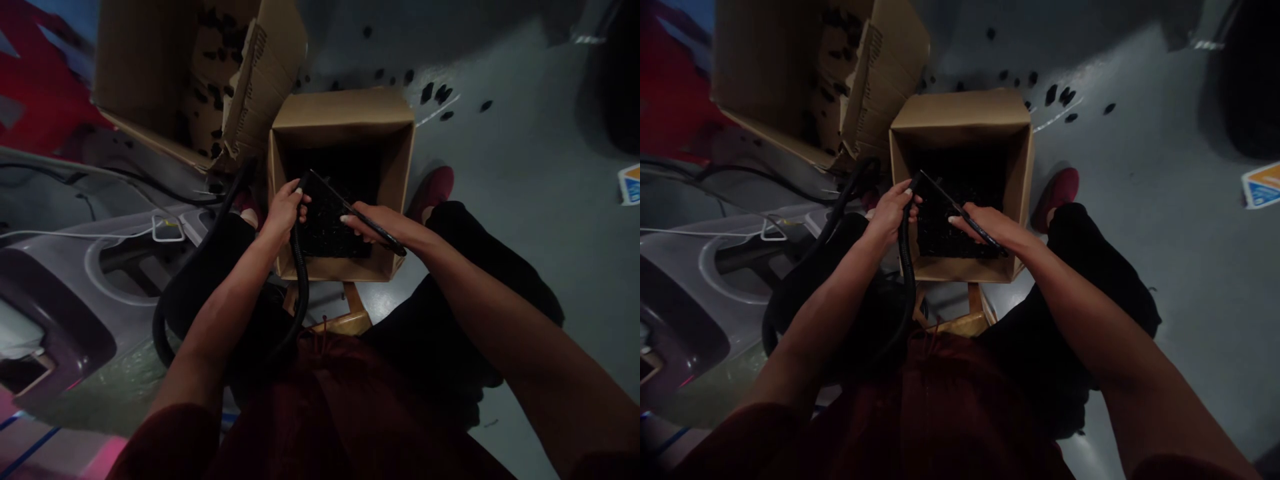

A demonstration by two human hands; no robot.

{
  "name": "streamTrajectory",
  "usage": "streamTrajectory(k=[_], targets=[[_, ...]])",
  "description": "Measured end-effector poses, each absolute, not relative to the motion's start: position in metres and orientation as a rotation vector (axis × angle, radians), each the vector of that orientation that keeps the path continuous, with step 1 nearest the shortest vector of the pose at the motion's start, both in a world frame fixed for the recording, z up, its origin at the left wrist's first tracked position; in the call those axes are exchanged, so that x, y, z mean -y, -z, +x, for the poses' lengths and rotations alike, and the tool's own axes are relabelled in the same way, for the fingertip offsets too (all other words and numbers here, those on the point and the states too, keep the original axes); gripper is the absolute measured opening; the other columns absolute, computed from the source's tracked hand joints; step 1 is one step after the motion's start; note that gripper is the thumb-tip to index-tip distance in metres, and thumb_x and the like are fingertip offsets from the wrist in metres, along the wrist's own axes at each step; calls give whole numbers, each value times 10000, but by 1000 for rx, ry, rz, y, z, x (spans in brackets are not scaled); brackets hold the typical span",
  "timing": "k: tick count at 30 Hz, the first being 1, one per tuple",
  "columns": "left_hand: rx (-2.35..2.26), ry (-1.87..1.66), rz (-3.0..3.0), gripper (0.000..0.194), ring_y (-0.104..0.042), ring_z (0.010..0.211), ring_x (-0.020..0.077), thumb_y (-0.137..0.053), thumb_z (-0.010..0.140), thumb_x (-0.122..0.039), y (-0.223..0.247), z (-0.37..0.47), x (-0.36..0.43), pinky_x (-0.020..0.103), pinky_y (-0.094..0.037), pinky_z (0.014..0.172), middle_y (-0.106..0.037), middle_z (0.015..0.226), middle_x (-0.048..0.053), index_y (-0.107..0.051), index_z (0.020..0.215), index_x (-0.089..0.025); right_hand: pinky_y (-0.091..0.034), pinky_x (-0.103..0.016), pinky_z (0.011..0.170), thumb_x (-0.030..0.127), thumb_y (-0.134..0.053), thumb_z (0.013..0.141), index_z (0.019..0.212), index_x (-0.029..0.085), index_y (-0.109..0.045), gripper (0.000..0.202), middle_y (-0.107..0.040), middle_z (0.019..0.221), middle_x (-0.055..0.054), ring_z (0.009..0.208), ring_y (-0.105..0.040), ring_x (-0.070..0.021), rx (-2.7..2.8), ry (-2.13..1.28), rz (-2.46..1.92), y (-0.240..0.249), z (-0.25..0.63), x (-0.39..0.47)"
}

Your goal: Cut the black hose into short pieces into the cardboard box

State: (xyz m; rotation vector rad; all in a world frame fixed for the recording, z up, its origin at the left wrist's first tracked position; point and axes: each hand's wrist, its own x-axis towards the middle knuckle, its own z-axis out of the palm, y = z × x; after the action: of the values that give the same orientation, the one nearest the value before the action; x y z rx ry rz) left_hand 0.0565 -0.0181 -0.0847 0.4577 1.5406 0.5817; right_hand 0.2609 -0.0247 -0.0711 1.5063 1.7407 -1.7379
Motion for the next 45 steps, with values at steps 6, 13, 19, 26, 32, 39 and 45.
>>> streamTrajectory(k=[6,13,19,26,32,39,45], targets=[[-1399,-495,321,267,-424,453,23,-427,934,-92,84,62,27,150,-290,414,-536,705,-41,-546,1167,-145,-491,-216,474,574,-392,976,974,202,-504,388,-648,704,-16,505,-588,-120,-1143,2559,1489,81,259,31],[-1232,-574,216,140,-409,448,16,-447,935,-94,78,62,25,132,-282,404,-540,702,-33,-557,1012,-133,-520,-233,490,518,-310,1014,953,208,-529,384,-677,684,-7,479,-590,-124,-599,2830,1351,72,255,31],[-1364,-740,120,164,-423,438,18,-396,954,-84,82,55,20,128,-300,408,-539,671,-40,-531,1029,-138,-498,-227,446,521,-319,1009,934,202,-526,388,-660,648,-16,460,-568,-124,-591,2767,1443,71,255,31],[-1394,-736,150,138,-453,444,21,-417,969,-138,82,58,22,133,-327,403,-605,697,-11,-526,885,-128,-500,-253,469,576,-439,952,944,230,-477,348,-608,679,1,506,-564,-136,-849,2565,1770,84,252,32],[-1311,-649,214,133,-515,497,30,-440,971,-163,79,62,24,130,-367,419,-656,783,20,-552,909,-127,-524,-319,655,592,-554,869,1014,213,-505,409,-641,900,-55,759,-640,-201,-1684,2082,1912,103,257,32],[-1381,-682,279,134,-448,455,24,-493,969,-217,78,61,20,135,-322,408,-560,700,-51,-522,1096,-186,-501,-414,775,674,-525,822,1232,176,-481,646,-679,1022,-118,896,-653,-300,-1879,1683,1861,100,261,35],[-1465,-688,377,119,-431,468,19,-516,948,-226,78,61,20,140,-305,400,-543,703,-33,-535,853,-158,-490,-410,814,661,-532,820,1282,195,-472,660,-681,1085,-115,961,-653,-318,-1862,1637,1754,91,258,36]])
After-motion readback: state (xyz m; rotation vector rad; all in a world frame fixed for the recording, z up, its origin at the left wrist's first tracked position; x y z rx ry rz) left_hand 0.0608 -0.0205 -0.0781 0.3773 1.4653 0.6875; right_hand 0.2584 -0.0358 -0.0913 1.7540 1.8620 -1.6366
